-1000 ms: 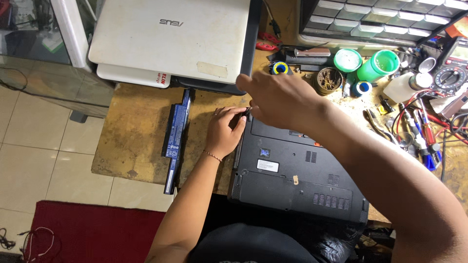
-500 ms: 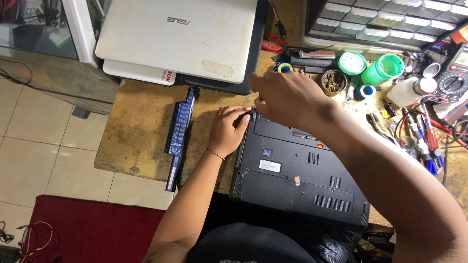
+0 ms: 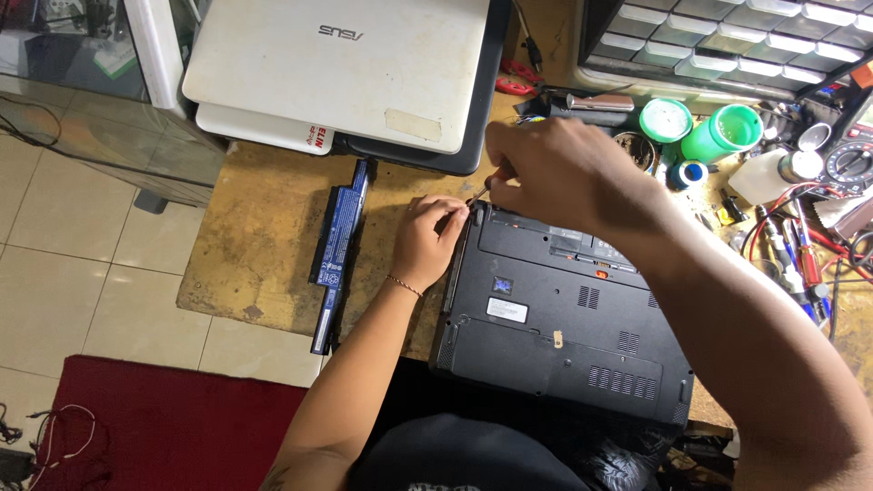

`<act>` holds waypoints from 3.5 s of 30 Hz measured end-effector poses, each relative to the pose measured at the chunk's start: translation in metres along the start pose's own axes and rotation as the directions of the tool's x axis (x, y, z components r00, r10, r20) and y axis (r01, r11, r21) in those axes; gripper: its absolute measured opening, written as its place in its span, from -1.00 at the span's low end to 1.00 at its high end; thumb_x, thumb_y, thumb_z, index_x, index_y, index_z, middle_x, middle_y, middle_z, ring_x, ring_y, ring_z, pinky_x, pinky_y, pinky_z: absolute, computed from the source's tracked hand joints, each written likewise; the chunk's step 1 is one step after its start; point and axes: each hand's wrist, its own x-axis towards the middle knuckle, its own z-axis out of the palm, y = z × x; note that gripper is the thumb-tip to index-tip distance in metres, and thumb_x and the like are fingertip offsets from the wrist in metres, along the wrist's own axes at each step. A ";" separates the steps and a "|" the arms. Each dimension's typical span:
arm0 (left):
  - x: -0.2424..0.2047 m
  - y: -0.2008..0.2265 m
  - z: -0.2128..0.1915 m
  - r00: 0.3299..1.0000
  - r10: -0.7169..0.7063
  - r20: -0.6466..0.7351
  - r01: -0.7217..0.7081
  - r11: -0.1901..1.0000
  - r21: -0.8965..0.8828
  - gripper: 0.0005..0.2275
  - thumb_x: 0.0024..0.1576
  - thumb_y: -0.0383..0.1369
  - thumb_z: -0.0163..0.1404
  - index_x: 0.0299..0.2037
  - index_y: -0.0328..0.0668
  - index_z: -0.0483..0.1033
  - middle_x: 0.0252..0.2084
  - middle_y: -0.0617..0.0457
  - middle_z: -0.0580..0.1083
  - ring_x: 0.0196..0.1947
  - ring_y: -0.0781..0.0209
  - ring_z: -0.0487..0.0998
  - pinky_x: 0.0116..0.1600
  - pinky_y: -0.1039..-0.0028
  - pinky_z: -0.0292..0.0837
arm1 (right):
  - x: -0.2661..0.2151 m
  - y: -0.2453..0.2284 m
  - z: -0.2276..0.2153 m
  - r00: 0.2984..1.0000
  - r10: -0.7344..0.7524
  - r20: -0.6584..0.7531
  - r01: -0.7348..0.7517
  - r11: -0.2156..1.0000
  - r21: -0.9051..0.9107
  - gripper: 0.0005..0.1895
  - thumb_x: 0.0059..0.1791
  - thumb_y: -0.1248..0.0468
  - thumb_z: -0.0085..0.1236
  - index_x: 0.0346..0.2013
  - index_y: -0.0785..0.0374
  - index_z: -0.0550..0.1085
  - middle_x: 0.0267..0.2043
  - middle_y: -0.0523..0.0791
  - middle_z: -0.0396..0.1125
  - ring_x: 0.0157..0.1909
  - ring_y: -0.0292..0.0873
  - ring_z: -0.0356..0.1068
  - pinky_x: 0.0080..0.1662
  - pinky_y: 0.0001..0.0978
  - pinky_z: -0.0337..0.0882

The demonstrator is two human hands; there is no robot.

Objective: The person removes the laptop battery and then uses a screwdriver to unscrew multiple screws from the bottom panel of the laptop. The screws are placed on the workbench as they are removed.

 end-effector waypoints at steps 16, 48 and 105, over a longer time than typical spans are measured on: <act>-0.013 -0.008 0.014 0.970 0.007 -0.242 0.113 0.872 0.476 -0.91 0.06 -0.28 0.24 -0.27 0.19 0.64 -0.26 0.27 0.45 -0.10 0.07 0.54 -0.06 0.12 0.44 | 0.002 0.002 0.018 1.000 0.013 0.021 -0.011 0.997 -0.077 -0.81 0.03 0.06 0.21 -0.27 0.07 0.51 -0.36 -0.04 0.58 -0.23 0.27 0.61 -0.18 0.18 0.59; -0.010 -0.042 0.002 0.983 -0.013 -0.184 0.131 0.752 0.645 -0.94 0.04 -0.20 0.26 -0.33 0.28 0.64 -0.28 0.29 0.47 -0.20 0.12 0.61 -0.14 0.24 0.53 | -0.004 -0.034 0.011 0.975 -0.140 0.172 0.210 0.829 -0.518 -0.75 0.01 0.38 0.29 -0.08 -0.02 0.69 0.07 -0.05 0.44 -0.07 0.07 0.60 -0.25 -0.08 0.72; -0.008 -0.007 -0.003 0.993 0.106 0.045 -0.115 0.902 0.417 -0.54 0.15 0.10 0.14 0.20 0.25 0.52 0.24 0.19 0.43 0.28 0.04 0.46 0.19 0.02 0.23 | -0.006 -0.023 0.012 0.997 -0.023 0.072 0.038 0.976 -0.216 -0.69 0.10 0.20 0.03 0.11 0.20 0.46 -0.25 0.02 0.51 -0.34 0.12 0.62 -0.31 -0.05 0.65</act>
